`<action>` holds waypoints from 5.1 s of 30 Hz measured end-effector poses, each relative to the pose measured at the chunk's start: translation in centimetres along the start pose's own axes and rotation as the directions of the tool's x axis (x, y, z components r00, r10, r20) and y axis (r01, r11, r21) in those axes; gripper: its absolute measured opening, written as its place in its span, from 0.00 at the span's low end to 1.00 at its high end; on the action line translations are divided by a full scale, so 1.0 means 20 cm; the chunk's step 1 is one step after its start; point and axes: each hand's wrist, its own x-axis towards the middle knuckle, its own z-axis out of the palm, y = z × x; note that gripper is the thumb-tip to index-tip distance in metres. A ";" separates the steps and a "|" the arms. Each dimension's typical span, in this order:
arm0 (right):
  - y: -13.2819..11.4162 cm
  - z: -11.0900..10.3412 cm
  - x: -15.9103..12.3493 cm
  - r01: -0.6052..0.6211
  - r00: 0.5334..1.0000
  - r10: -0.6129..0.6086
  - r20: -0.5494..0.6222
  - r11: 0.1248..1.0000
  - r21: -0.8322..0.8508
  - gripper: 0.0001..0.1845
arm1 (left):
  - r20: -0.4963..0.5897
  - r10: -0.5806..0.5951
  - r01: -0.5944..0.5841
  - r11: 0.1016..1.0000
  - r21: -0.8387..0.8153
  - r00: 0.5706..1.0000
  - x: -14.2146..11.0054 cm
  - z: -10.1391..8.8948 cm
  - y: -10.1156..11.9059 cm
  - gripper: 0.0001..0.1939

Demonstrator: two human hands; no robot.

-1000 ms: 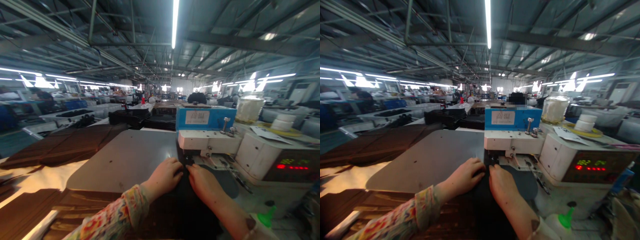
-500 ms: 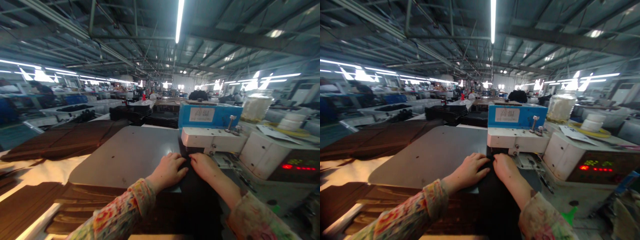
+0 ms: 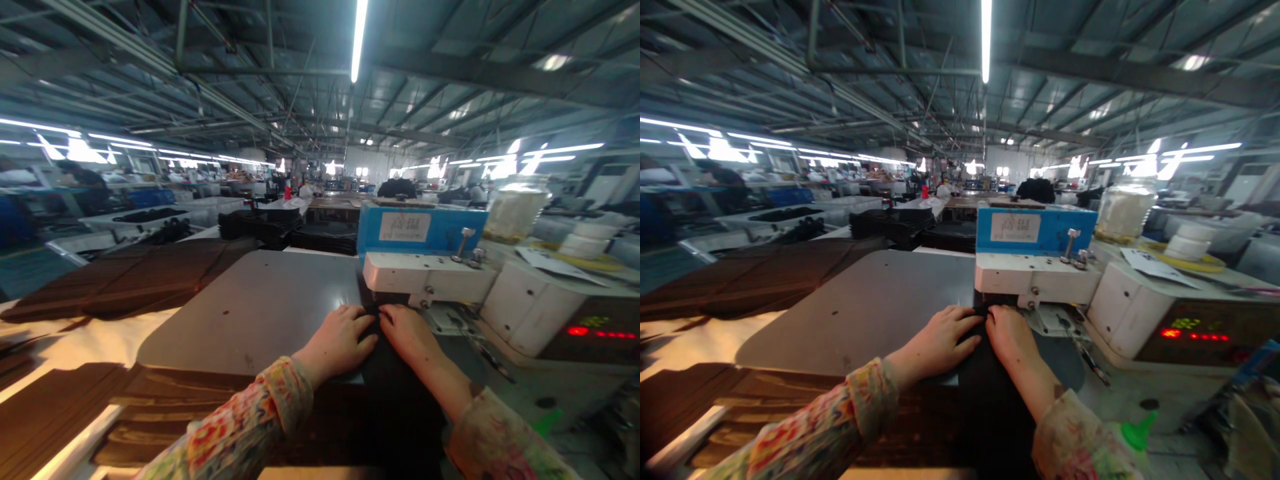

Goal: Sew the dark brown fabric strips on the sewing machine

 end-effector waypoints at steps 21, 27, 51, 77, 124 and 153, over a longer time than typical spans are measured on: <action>0.01 0.00 0.00 0.015 1.000 -0.015 -0.019 1.000 -0.013 0.15 | 0.023 0.037 -0.036 0.998 -0.045 0.999 0.00 0.00 0.00 0.18; 0.03 -0.02 0.00 0.062 0.998 -0.062 0.013 0.998 0.007 0.15 | 0.021 0.040 -0.038 0.997 -0.071 0.999 0.00 -0.01 0.00 0.17; 0.03 0.00 -0.02 0.069 0.997 -0.069 -0.025 0.997 -0.018 0.16 | 0.032 0.032 -0.030 0.996 -0.081 0.999 0.00 -0.02 0.00 0.16; 0.03 0.01 -0.02 0.085 0.995 -0.087 -0.045 0.996 -0.037 0.15 | 0.050 0.034 -0.030 0.996 -0.080 0.998 0.01 -0.02 0.00 0.16; 0.02 0.00 -0.02 0.068 0.997 -0.069 -0.032 0.996 -0.054 0.14 | 0.050 0.034 -0.029 0.996 -0.090 0.998 0.01 -0.02 0.00 0.16; 0.02 -0.01 -0.02 0.080 0.997 -0.081 -0.010 0.995 -0.053 0.14 | 0.129 0.038 -0.020 0.991 -0.133 0.991 0.08 -0.05 -0.04 0.16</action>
